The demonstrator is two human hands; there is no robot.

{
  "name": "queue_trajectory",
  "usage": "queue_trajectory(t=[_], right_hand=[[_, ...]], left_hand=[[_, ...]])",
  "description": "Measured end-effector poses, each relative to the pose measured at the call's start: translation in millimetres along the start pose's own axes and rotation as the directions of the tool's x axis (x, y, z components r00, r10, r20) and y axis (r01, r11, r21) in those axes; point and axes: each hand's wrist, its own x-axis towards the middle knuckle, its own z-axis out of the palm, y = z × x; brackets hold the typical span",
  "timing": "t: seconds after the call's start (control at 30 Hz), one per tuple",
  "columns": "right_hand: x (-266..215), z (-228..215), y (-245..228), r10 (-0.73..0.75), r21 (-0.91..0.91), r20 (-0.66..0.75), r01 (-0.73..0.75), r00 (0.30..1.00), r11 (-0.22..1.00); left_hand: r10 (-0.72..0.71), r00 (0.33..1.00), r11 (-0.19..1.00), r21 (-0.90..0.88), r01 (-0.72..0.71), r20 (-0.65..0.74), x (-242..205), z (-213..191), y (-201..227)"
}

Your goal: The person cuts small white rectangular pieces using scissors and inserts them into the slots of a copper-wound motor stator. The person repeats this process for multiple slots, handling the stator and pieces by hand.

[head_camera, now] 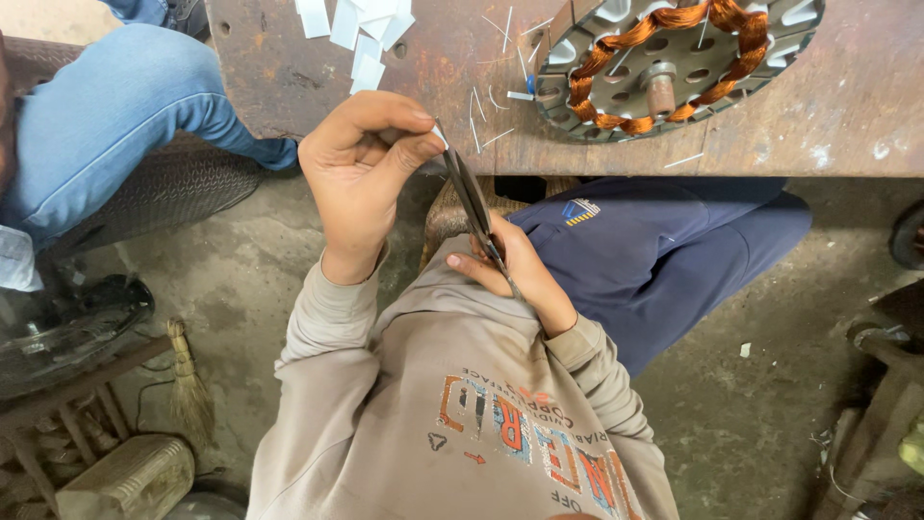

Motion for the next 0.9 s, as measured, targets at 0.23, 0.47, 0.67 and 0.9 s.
queue_trajectory(t=[0.23,0.47,0.67,0.9], right_hand=[[-1.8,0.7,-1.9,0.075,0.051,0.02,-0.076,0.997,0.996],[-0.2,1.5,-3.6,0.099,0.019,0.021,-0.099,0.995,0.995],[2.7,5.1,1.6,0.067,-0.052,-0.042,-0.069,0.997,0.996],[3.2,10.8,1.4,0.019,-0.081,-0.126,-0.029,0.992,0.996]], left_hand=[[-0.02,1.0,0.997,0.077,0.021,-0.014,-1.3,4.4,9.0],[0.038,0.999,0.977,0.211,-0.036,-0.008,-4.1,1.0,6.4],[0.091,0.994,0.957,0.272,-0.102,0.053,-1.0,-1.2,8.9],[0.074,0.992,0.958,0.269,-0.1,0.104,-1.8,-8.9,13.7]])
